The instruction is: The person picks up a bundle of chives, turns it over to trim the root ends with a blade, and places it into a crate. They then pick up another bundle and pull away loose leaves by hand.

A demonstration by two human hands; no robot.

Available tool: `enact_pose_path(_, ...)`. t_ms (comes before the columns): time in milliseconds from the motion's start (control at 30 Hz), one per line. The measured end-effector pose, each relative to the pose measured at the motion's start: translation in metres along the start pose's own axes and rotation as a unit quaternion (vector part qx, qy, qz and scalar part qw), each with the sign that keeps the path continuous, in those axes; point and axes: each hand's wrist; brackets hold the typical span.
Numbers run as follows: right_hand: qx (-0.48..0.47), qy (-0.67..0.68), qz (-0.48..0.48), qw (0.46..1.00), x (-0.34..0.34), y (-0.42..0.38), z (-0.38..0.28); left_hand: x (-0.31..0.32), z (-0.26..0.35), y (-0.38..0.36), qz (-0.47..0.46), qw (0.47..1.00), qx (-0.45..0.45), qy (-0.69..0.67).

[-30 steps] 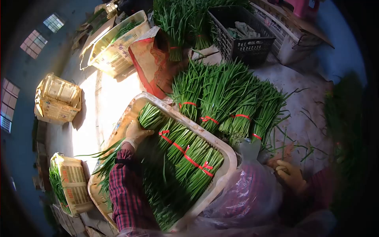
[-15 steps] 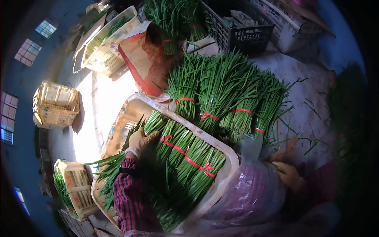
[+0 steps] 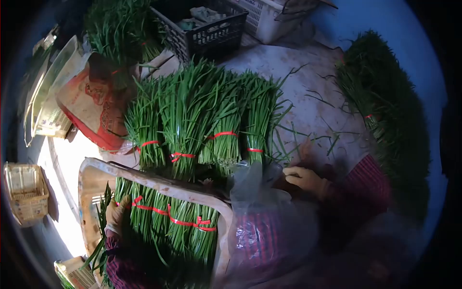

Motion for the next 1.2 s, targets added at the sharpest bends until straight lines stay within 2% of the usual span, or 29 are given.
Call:
enact_pose_path(33, 0.051, 0.050, 0.035, 0.997, 0.005, 0.017, 0.001, -0.001, 0.012, -0.007, 0.000, 1.000, -0.014, -0.014)
enact_pose_path(67, 0.141, 0.126, 0.048, 0.981, 0.011, 0.037, 0.002, 0.003, 0.019, -0.014, 0.014, 0.997, 0.000, -0.070)
enact_pose_path(100, 0.184, 0.155, 0.051, 0.969, 0.018, 0.058, 0.007, 0.001, 0.023, -0.014, -0.002, 0.998, -0.013, -0.063)
enact_pose_path(133, 0.226, 0.187, 0.051, 0.954, 0.032, 0.083, 0.014, 0.003, -0.013, -0.002, 0.019, 0.999, -0.001, -0.026)
enact_pose_path(167, 0.202, 0.051, 0.068, 0.976, 0.058, 0.121, 0.027, 0.004, -0.037, 0.015, 0.041, 0.999, 0.014, 0.018)
enact_pose_path(200, 0.174, -0.036, 0.086, 0.980, 0.079, 0.140, 0.041, 0.000, -0.020, 0.007, 0.020, 0.999, -0.019, 0.028)
enact_pose_path(233, 0.174, -0.031, 0.087, 0.980, 0.094, 0.140, 0.026, -0.004, -0.011, 0.003, 0.022, 0.998, -0.014, 0.063)
enact_pose_path(300, 0.249, -0.102, 0.132, 0.954, 0.122, 0.131, 0.004, -0.004, -0.002, -0.001, 0.021, 0.999, -0.003, 0.049)
enact_pose_path(400, 0.266, -0.113, 0.136, 0.948, 0.144, 0.126, 0.000, -0.003, -0.015, 0.004, 0.023, 1.000, -0.007, 0.019)
enact_pose_path(533, 0.259, -0.067, 0.152, 0.951, 0.142, 0.138, 0.019, -0.005, -0.005, -0.001, 0.023, 1.000, -0.003, 0.017)
enact_pose_path(567, 0.259, -0.057, 0.129, 0.955, 0.137, 0.142, 0.025, -0.004, -0.004, 0.000, 0.025, 0.999, -0.006, 0.032)
enact_pose_path(633, 0.264, -0.050, 0.113, 0.957, 0.121, 0.141, 0.030, -0.002, -0.005, 0.000, 0.067, 0.996, 0.013, 0.054)
enact_pose_path(700, 0.240, 0.033, 0.105, 0.964, 0.097, 0.139, 0.032, -0.004, -0.003, -0.001, 0.047, 0.998, 0.028, 0.029)
enact_pose_path(733, 0.194, 0.124, 0.087, 0.969, 0.080, 0.138, 0.034, -0.007, -0.008, 0.003, 0.048, 0.998, 0.018, 0.037)
enact_pose_path(767, 0.195, 0.125, 0.107, 0.967, 0.063, 0.136, 0.035, -0.006, -0.012, 0.006, 0.045, 0.998, 0.012, 0.043)
enact_pose_path(800, 0.221, 0.385, -0.022, 0.896, 0.043, 0.134, 0.035, -0.007, -0.002, 0.000, 0.062, 0.996, 0.039, 0.053)
enact_pose_path(833, 0.212, 0.613, -0.145, 0.747, 0.022, 0.128, 0.037, -0.005, 0.009, -0.006, 0.075, 0.993, 0.070, 0.060)
enact_pose_path(900, 0.134, 0.695, -0.050, 0.704, -0.020, 0.090, -0.004, 0.003, -0.039, 0.025, 0.106, 0.979, 0.171, 0.016)
enact_pose_path(933, 0.112, 0.782, -0.121, 0.601, -0.029, 0.096, -0.003, 0.006, -0.011, 0.020, 0.088, 0.977, 0.196, 0.003)
enact_pose_path(967, 0.082, 0.848, -0.198, 0.485, -0.039, 0.098, 0.003, -0.011, 0.031, -0.016, 0.070, 0.987, 0.120, 0.085)
enact_pose_path(1000, 0.065, 0.852, -0.183, 0.487, -0.055, 0.088, -0.001, -0.019, 0.065, -0.041, 0.063, 0.983, 0.040, 0.171)
enact_pose_path(1067, 0.115, 0.775, -0.130, 0.607, -0.075, 0.073, -0.027, -0.027, 0.083, -0.054, 0.153, 0.975, 0.073, 0.143)
enact_pose_path(1100, 0.107, 0.776, -0.139, 0.606, -0.077, 0.076, -0.022, -0.029, 0.093, -0.059, 0.193, 0.970, 0.106, 0.104)
enact_pose_path(1167, 0.026, 0.654, -0.027, 0.756, -0.073, 0.079, 0.005, -0.033, 0.125, -0.068, 0.239, 0.956, 0.169, 0.012)
enact_pose_path(1200, 0.056, 0.731, -0.175, 0.657, -0.107, 0.021, -0.055, -0.034, 0.141, -0.072, 0.244, 0.950, 0.192, -0.038)
Point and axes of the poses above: each hand's wrist, its own y-axis towards the middle knuckle, its own x-axis out of the palm, z = x × y, and after that the axes turned 14 degrees about z, right-handed
